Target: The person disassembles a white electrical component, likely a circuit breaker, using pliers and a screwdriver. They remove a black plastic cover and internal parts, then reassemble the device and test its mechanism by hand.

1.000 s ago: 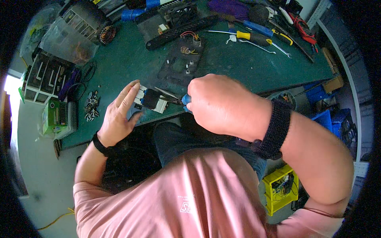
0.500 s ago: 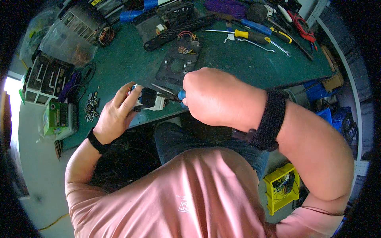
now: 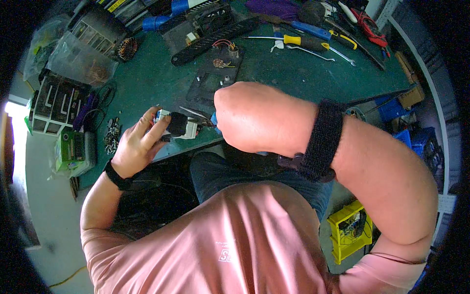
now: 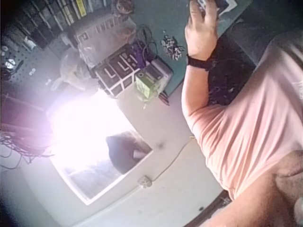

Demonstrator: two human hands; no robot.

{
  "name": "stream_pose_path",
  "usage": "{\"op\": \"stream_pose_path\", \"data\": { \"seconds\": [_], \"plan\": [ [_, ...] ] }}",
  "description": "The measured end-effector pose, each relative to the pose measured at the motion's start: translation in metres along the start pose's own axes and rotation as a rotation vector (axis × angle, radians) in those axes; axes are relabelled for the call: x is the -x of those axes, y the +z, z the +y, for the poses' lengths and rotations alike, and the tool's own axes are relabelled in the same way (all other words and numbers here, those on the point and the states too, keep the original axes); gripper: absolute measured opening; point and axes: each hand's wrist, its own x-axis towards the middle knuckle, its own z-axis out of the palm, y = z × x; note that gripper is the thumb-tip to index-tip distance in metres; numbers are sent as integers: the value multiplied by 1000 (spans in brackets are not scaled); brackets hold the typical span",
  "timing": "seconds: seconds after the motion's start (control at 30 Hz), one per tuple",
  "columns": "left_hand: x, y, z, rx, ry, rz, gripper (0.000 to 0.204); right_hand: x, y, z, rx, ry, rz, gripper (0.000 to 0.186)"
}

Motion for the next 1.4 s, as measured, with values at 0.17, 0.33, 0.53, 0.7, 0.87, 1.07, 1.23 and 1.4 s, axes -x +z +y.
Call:
{"op": "stream_pose_path", "data": {
  "seconds": [0.17, 0.33, 0.53, 0.7, 0.87, 1.07, 1.23, 1.4],
  "plan": [
    [1, 2, -1, 38, -31, 69, 70, -5, -4, 1, 19, -26, 0, 24],
    [-12, -7, 7, 65, -58, 73, 68, -12, -9, 7, 90, -69, 0, 25],
    [-34, -28, 14, -81, 92, -8, 64, -17, -8, 16, 166, -167, 8, 26],
    [-29, -20, 13, 21, 110, -19, 59, -20, -8, 18, 133, -155, -24, 25],
    [-29, -21, 10, 28, 123, -27, 60, -19, -9, 17, 54, -114, 3, 26],
    [-16, -10, 4, 47, 84, 65, 61, -26, 1, 30, 221, -339, 19, 26],
    [-9, -3, -1, 78, 9, 148, 61, -23, -6, 15, 8, -136, 27, 27],
    [4, -5, 2, 282, -286, 439, 69, -14, -26, 5, -271, -16, 190, 29]
  ]
}}
